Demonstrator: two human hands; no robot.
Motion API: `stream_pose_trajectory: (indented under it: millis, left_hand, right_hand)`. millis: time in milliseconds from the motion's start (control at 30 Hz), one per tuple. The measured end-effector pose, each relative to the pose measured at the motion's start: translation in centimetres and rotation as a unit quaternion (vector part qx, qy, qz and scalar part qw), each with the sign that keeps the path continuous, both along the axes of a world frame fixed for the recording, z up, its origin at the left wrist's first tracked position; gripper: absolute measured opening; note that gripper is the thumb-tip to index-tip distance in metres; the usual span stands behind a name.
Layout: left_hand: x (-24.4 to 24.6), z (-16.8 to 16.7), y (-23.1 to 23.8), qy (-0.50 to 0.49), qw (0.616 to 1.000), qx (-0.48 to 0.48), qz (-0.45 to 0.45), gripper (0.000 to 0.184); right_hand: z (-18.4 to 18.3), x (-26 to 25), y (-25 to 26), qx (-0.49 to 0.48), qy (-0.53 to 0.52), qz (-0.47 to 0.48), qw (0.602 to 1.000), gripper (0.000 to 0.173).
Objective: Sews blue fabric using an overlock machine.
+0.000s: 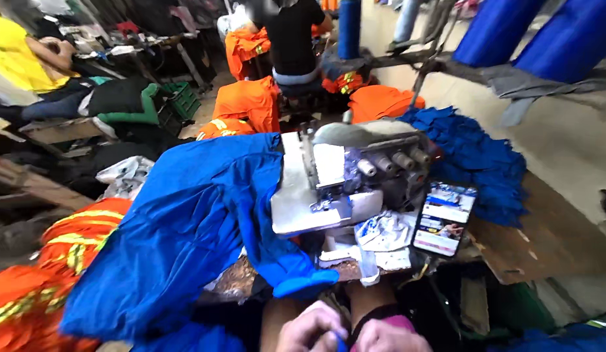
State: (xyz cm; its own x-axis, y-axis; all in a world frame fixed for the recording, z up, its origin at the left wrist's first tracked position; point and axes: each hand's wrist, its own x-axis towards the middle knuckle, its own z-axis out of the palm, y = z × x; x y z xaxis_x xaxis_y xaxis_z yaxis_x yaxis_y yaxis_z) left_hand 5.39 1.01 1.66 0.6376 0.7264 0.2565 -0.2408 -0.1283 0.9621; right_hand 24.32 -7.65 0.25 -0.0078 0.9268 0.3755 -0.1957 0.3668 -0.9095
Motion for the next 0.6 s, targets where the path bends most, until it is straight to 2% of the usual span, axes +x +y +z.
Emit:
stream_pose_trajectory:
  millis: [133,233,300,367,500,567,600]
  left_hand:
    - [0.9,-0.1,-0.4,-0.039,0.998,-0.038,-0.008,0.018]
    - [1.0,0.0,-0.6,-0.043,0.998,-0.045,-0.013,0.016]
    - [1.3,0.1,-0.9,-0.05,0.997,-0.065,-0.012,0.013]
    - [1.6,0.0,-1.2,-0.052,0.995,-0.081,0.012,0.009]
    - [0.7,0.1,-0.3,0.002,0.999,-0.002,0.054,0.022]
    - [-0.7,1.1,0.3,0.077,0.993,0.085,0.027,0.043]
    - [-1.1,1.7,0.4,0.123,0.985,0.122,0.003,0.048]
  right_hand:
    - [0.7,-0.5,0.0,-0.033,0.022,-0.037,0.999,0.013]
    - [1.4,-1.0,0.0,-0.058,0.052,-0.04,0.996,0.025]
    - [1.6,-1.2,0.0,-0.066,0.028,-0.049,0.996,0.031]
    - [1.2,-1.4,0.1,-0.053,-0.01,-0.074,0.996,0.03]
    - [0.8,-1.1,-0.1,-0.045,-0.053,-0.093,0.993,0.016]
    - [0.7,-0.8,-0.2,-0.047,-0.062,-0.095,0.992,0.016]
    - [0.7,-0.8,-0.2,-0.05,-0.067,-0.105,0.991,0.016]
